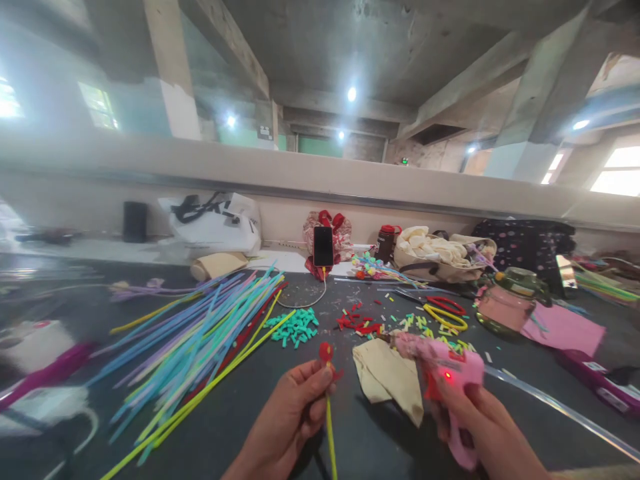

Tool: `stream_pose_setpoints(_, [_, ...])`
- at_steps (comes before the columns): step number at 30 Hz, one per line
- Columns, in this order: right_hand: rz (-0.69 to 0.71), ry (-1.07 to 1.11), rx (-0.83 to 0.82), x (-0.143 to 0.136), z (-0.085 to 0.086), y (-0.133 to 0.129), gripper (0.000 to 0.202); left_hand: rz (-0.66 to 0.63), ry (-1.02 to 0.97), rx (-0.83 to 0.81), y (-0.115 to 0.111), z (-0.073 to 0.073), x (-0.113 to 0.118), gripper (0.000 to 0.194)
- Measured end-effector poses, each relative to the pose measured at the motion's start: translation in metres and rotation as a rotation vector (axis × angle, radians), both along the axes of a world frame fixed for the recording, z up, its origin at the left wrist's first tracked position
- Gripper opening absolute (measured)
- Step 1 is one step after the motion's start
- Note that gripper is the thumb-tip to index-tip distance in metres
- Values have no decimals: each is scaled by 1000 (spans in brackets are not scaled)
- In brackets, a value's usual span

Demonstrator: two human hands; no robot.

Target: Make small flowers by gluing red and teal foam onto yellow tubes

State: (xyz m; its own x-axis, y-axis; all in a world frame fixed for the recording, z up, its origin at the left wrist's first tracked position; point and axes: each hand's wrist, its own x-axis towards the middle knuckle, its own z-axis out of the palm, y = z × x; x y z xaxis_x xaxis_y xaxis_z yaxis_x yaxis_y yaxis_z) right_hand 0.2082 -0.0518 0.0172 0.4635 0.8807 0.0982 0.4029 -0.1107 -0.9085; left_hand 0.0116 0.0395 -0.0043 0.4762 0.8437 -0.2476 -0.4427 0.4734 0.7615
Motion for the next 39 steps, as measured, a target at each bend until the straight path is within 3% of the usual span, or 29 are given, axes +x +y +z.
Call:
stream_pose_setpoints(3, [45, 195, -131, 15, -3, 25, 34, -15, -7, 9, 0, -1, -1, 16])
stream_pose_setpoints(6, [79, 170, -214, 26, -15, 45, 29, -28, -7, 10, 0, -2, 0, 16])
stream_pose_setpoints(10, [91, -388, -191, 41, -24, 48, 34, -28, -41, -11, 0, 0, 1, 17])
stream_pose_setpoints(13, [21, -799, -282, 45, -16, 39, 37, -39, -50, -41, -3, 4, 1, 17])
stream_pose_setpoints(15, [-26, -883, -284, 39, -6, 30, 35, -62, -31, -61, -7, 8, 1, 17])
stream_pose_setpoints(16, [-28, -864, -239, 33, -1, 26, 31, -75, -21, -67, -9, 10, 2, 18])
stream_pose_setpoints(20, [259, -548, 133, 0, 20, 14, 15, -166, -50, -105, -16, 17, 9, 21])
stream_pose_setpoints(25, [577, -622, 554, -25, 38, 13, 13, -286, -140, -118, -22, 17, 17, 22])
stream_pose_setpoints(31, [644, -693, 652, -29, 39, 20, 7, -431, -193, -100, -22, 6, 19, 26])
stream_pose_setpoints(39, [627, -762, 688, -30, 33, 22, 6, -451, -155, -118, -21, 10, 17, 29])
